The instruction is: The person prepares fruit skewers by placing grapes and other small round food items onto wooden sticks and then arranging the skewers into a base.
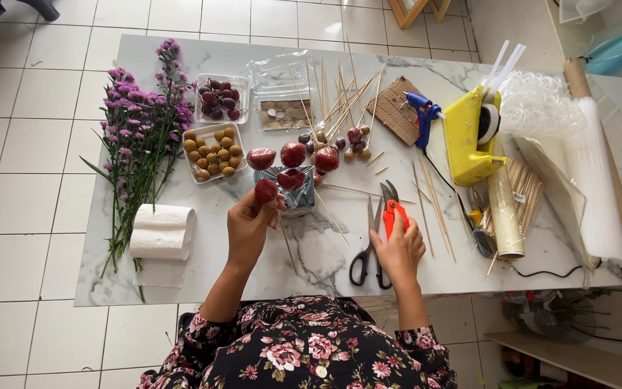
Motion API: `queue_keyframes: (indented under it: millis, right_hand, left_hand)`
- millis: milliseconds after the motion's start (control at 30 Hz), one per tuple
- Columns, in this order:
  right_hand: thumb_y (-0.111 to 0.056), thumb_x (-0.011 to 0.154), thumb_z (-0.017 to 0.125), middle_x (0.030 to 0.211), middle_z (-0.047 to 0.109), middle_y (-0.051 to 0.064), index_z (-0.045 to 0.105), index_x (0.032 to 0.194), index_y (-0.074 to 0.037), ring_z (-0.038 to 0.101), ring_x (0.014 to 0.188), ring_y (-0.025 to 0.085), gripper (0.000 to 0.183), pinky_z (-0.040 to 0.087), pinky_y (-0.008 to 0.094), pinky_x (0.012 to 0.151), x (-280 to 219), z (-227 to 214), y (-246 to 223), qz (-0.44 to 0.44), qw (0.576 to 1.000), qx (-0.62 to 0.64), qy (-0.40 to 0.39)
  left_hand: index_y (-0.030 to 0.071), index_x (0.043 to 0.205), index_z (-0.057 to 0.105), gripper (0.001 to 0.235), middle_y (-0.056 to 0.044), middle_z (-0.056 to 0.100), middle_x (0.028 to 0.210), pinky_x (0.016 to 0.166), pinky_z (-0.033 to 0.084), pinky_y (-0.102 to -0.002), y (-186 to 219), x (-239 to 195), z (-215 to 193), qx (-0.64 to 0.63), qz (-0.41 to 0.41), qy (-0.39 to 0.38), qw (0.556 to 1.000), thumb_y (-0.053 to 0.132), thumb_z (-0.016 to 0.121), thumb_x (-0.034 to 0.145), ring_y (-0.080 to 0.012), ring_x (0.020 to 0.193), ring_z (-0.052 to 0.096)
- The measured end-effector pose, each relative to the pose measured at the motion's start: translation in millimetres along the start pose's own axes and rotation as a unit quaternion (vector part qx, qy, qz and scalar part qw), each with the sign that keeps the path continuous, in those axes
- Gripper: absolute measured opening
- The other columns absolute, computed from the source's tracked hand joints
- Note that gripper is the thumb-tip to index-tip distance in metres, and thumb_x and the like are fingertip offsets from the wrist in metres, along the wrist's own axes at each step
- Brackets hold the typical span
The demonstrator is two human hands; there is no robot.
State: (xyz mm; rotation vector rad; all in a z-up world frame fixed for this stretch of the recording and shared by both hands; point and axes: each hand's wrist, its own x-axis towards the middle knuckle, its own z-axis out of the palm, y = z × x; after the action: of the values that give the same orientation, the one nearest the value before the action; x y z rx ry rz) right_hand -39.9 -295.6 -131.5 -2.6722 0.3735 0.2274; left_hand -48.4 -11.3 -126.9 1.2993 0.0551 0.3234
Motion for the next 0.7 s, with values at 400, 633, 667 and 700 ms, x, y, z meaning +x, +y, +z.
queue_keyframes:
  millis: [400,633,667,700]
  right_hand:
    - [-0.053,0.075,0.085,0.113,0.064,0.016,0.064,0.135,-0.007,0.07,0.104,0.041,0.078,0.059,0.055,0.082,68,38,98,-0.043,0.99,-0.135,-0.008]
    - [0.004,0.078,0.061,0.11,0.066,0.033,0.052,0.129,0.019,0.073,0.082,0.046,0.054,0.061,0.057,0.077,40,-6,65,0.074,0.865,0.476,-0.137]
    - [0.012,0.071,0.059,0.104,0.067,0.026,0.056,0.128,0.013,0.072,0.085,0.04,0.057,0.061,0.053,0.081,26,-9,58,0.014,0.867,0.464,-0.182]
    - [0.02,0.065,0.056,0.098,0.067,0.02,0.06,0.127,0.007,0.071,0.089,0.035,0.064,0.061,0.05,0.084,11,-12,53,-0.044,0.863,0.449,-0.225]
  left_hand:
    - [-0.005,0.102,0.069,0.011,-0.014,0.07,0.079,0.052,0.048,-0.025,-5,2,6,0.022,0.019,-0.001,1.0,0.001,0.06,0.101,-0.0095,0.046,0.049]
    - [-0.001,0.098,0.063,0.012,-0.014,0.07,0.076,0.053,0.047,-0.027,12,-5,14,0.02,0.039,0.013,0.999,0.002,0.053,0.105,-0.0123,0.045,0.05]
    - [-0.001,0.098,0.063,0.014,-0.014,0.071,0.078,0.054,0.048,-0.027,12,-10,16,0.028,0.038,0.037,0.998,0.002,0.051,0.106,-0.0125,0.047,0.051]
    - [0.0,0.097,0.062,0.016,-0.015,0.071,0.08,0.056,0.049,-0.027,11,-14,19,0.035,0.037,0.058,0.997,0.003,0.05,0.107,-0.0127,0.048,0.052]
